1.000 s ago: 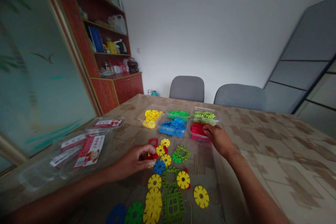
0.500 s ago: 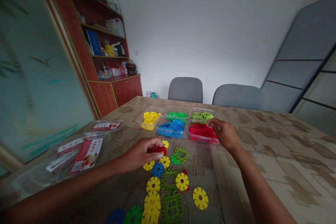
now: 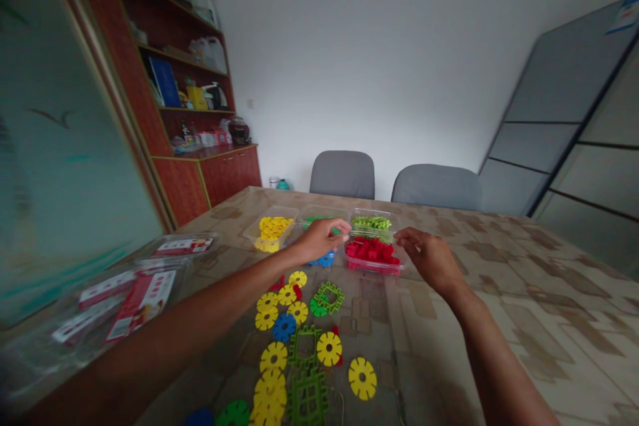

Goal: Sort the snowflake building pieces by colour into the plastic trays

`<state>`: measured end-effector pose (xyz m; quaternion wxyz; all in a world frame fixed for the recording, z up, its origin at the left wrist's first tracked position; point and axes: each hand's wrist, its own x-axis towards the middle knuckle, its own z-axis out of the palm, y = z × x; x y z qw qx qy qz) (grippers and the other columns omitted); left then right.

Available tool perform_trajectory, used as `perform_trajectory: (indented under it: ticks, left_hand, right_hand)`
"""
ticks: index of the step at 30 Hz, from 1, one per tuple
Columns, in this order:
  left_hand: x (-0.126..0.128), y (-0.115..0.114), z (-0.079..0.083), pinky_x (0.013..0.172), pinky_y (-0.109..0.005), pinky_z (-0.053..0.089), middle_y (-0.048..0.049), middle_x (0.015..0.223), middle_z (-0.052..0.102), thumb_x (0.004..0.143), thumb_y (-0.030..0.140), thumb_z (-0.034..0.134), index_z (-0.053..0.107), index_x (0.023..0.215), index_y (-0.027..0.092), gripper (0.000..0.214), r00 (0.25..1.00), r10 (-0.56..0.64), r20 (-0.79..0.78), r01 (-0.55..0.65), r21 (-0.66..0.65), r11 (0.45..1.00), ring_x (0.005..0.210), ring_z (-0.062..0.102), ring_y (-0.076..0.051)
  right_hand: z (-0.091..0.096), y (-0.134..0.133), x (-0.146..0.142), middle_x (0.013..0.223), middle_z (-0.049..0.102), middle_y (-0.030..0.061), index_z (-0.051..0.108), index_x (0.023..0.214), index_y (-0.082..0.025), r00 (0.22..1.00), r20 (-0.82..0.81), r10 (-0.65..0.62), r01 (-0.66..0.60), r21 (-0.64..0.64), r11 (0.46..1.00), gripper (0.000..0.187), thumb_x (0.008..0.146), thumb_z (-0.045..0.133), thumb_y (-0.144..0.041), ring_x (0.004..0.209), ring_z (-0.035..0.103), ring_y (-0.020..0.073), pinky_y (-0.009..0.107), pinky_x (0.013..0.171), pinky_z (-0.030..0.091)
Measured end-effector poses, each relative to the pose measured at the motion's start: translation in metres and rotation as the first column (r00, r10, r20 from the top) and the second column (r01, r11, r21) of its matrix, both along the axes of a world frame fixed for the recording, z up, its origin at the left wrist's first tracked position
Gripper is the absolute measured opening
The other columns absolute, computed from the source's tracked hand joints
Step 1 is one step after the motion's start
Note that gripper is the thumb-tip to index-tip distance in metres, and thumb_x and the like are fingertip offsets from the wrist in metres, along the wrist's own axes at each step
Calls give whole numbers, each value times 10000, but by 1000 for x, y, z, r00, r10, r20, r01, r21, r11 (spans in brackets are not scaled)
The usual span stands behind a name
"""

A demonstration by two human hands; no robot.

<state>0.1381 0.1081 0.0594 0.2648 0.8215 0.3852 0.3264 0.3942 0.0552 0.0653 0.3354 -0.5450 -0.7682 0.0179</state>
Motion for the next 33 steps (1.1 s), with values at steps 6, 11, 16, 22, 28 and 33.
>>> perform_trajectory:
  ticks: [6,11,16,22,28,33]
  left_hand:
    - [-107,-16,-17,696,-250,470,-77,956,683,816,171,486,639,953,123,211,995,48,-89,-46,19,999,794,617,-171]
    - [-153,-34,-46,769,-288,461,-83,1077,656,785,174,526,611,1078,147,307,980,10,-198,-7,14,1000,856,604,-190]
    - [-156,-43,-54,852,-294,415,-53,1037,639,737,185,627,615,1089,186,353,950,-110,-292,116,5,993,938,572,-209]
    - [-154,-43,-55,856,-291,384,-53,1022,593,744,157,596,617,1036,192,295,933,-95,-346,119,48,992,950,531,-218]
    - [-147,-48,-56,789,-264,376,-21,919,586,677,71,554,620,935,202,297,923,-54,-381,91,80,993,869,528,-199]
    - [-144,-54,-51,772,-256,375,-19,938,573,658,55,533,621,957,216,351,915,-56,-399,97,82,992,863,523,-195]
  right_hand:
    - [5,-5,-23,776,735,47,662,850,-211,996,8,84,-84,-50,995,212,835,460,-276,663,674,200,272,605,484]
    - [-3,-16,-72,794,701,27,656,862,-201,932,78,353,-332,-202,921,232,886,430,-248,685,636,177,261,619,459]
    - [-35,-27,-116,896,687,52,633,1004,-179,873,80,481,-439,-302,846,224,888,442,-157,773,633,184,297,695,489]
    - [-62,-43,-155,1350,470,88,459,1326,-256,848,188,496,-467,-178,866,546,833,454,-22,1192,472,226,391,988,412]
    - [-63,-45,-164,974,653,78,602,1125,-186,825,337,454,-421,-169,891,288,897,459,-83,953,552,230,346,837,458]
    - [-53,-40,-153,769,616,25,607,817,-189,871,217,441,-398,-216,892,122,878,513,-141,765,558,177,265,681,408]
